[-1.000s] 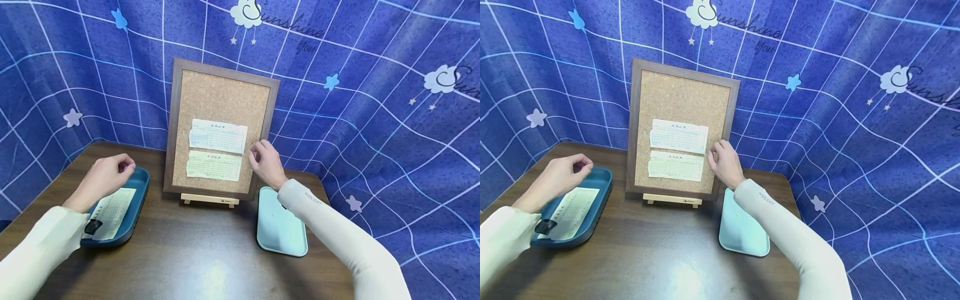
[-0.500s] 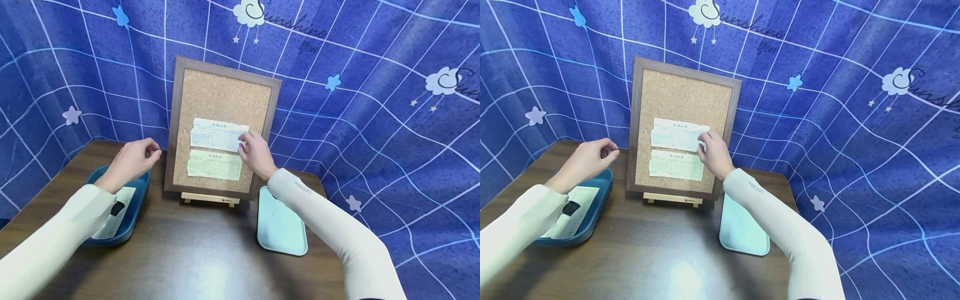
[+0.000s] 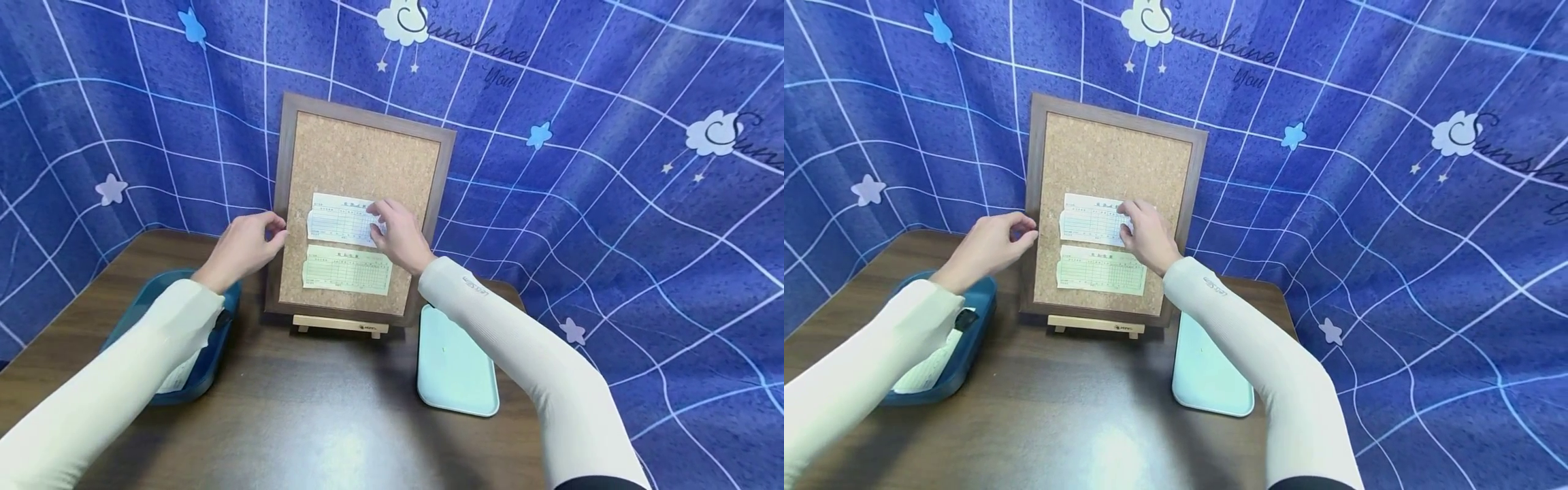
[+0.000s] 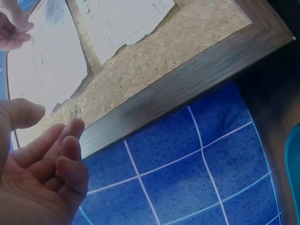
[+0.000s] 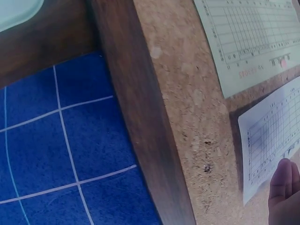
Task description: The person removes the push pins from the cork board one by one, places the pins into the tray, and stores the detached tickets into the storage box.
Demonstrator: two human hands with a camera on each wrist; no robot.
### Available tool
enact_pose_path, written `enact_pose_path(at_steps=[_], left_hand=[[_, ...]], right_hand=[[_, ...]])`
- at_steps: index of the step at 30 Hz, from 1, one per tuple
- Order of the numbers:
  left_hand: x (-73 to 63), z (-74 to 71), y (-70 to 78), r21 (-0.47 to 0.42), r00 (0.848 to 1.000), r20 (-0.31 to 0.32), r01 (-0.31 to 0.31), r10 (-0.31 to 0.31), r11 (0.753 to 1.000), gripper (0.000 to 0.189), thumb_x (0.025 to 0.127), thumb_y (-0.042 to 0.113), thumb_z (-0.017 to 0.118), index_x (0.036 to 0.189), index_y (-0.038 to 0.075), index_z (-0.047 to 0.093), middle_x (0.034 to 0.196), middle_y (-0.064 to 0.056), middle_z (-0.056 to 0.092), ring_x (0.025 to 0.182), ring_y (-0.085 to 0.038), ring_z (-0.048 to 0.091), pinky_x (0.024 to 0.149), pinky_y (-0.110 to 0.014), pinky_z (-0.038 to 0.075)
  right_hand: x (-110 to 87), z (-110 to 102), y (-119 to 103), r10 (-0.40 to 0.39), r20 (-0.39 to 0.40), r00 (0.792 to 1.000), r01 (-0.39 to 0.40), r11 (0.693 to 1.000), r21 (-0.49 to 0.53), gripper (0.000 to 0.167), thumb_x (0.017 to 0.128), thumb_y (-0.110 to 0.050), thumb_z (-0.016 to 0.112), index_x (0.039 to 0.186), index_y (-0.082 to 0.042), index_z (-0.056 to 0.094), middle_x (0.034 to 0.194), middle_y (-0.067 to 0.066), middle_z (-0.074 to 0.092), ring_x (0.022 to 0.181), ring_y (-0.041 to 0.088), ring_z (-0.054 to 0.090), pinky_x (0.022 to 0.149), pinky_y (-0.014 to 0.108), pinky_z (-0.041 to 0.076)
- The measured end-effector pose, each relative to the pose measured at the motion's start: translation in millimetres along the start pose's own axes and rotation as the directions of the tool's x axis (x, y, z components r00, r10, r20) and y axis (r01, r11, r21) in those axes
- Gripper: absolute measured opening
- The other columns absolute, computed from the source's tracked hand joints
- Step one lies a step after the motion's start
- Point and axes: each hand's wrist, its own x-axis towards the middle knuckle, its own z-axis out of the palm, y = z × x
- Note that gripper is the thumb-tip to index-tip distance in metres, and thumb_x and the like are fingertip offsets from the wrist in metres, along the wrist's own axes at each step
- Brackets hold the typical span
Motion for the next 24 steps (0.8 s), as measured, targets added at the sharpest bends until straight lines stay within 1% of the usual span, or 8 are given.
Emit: enact_pose_path(at_steps=[5,7,12,15,18,21,24], left_hand=[[9.0,4.7,5.4,-0.017,0.999,0.035,0.022,-0.021,1.000,0.025,0.092,0.018,0.057,0.107,-0.001,0.065,0.097,-0.017,0.066,0.080,-0.028,0.060,0.070,-0.044,0.045],[13.0,7.8,8.0,-0.021,0.999,0.036,0.022,-0.021,1.000,0.026,0.091,0.018,0.056,0.107,-0.001,0.064,0.097,-0.017,0.067,0.080,-0.029,0.060,0.071,-0.045,0.045],[21.7,16.7,12.5,-0.029,0.999,0.016,0.033,-0.033,0.999,0.024,0.090,0.017,0.056,0.105,0.000,0.064,0.093,-0.014,0.067,0.081,-0.028,0.060,0.074,-0.045,0.044],[25.4,20.8,14.7,-0.036,0.998,0.016,0.059,-0.058,0.998,0.023,0.090,0.018,0.056,0.105,0.001,0.064,0.094,-0.013,0.067,0.086,-0.027,0.061,0.077,-0.044,0.044],[27.4,23.0,16.3,-0.031,0.995,0.033,0.098,-0.097,0.995,0.024,0.091,0.020,0.057,0.105,0.003,0.065,0.096,-0.012,0.067,0.088,-0.027,0.061,0.077,-0.045,0.044],[28.5,23.8,16.8,-0.018,0.990,0.046,0.131,-0.130,0.991,0.024,0.092,0.022,0.057,0.105,0.004,0.065,0.095,-0.010,0.067,0.086,-0.026,0.061,0.075,-0.045,0.044],[29.6,24.3,16.5,-0.011,0.988,0.049,0.148,-0.147,0.989,0.025,0.092,0.025,0.056,0.105,0.005,0.066,0.094,-0.009,0.067,0.086,-0.026,0.060,0.074,-0.045,0.044]], right_hand=[[10.2,4,-2,0.037,0.018,0.999,-0.037,0.999,-0.021,0.027,0.086,-0.008,0.064,0.112,-0.009,0.058,0.110,0.002,0.060,0.094,0.012,0.057,0.078,0.025,0.044],[13.6,6,-3,0.043,0.022,0.999,-0.043,0.999,-0.016,0.027,0.086,-0.006,0.064,0.113,-0.009,0.058,0.110,0.002,0.060,0.093,0.012,0.057,0.078,0.024,0.045],[21.1,9,-5,0.059,0.056,0.997,-0.062,0.997,0.053,0.030,0.086,0.000,0.062,0.115,-0.005,0.055,0.112,0.006,0.058,0.096,0.014,0.057,0.083,0.022,0.043],[24.4,11,-8,0.097,0.071,0.993,-0.102,0.992,0.070,0.032,0.087,-0.001,0.062,0.117,-0.007,0.054,0.113,0.005,0.057,0.099,0.015,0.056,0.085,0.021,0.043],[27.3,13,-10,0.127,0.076,0.989,-0.132,0.989,0.072,0.032,0.087,-0.002,0.061,0.117,-0.008,0.054,0.113,0.004,0.057,0.101,0.014,0.055,0.086,0.021,0.042],[30.3,15,-12,0.131,0.079,0.988,-0.137,0.988,0.065,0.031,0.087,-0.003,0.061,0.117,-0.009,0.054,0.112,0.003,0.056,0.101,0.015,0.055,0.086,0.021,0.042],[33.7,16,-15,0.140,0.085,0.986,-0.144,0.989,0.040,0.030,0.088,-0.004,0.061,0.116,-0.009,0.054,0.111,0.002,0.055,0.100,0.014,0.055,0.086,0.021,0.042]])
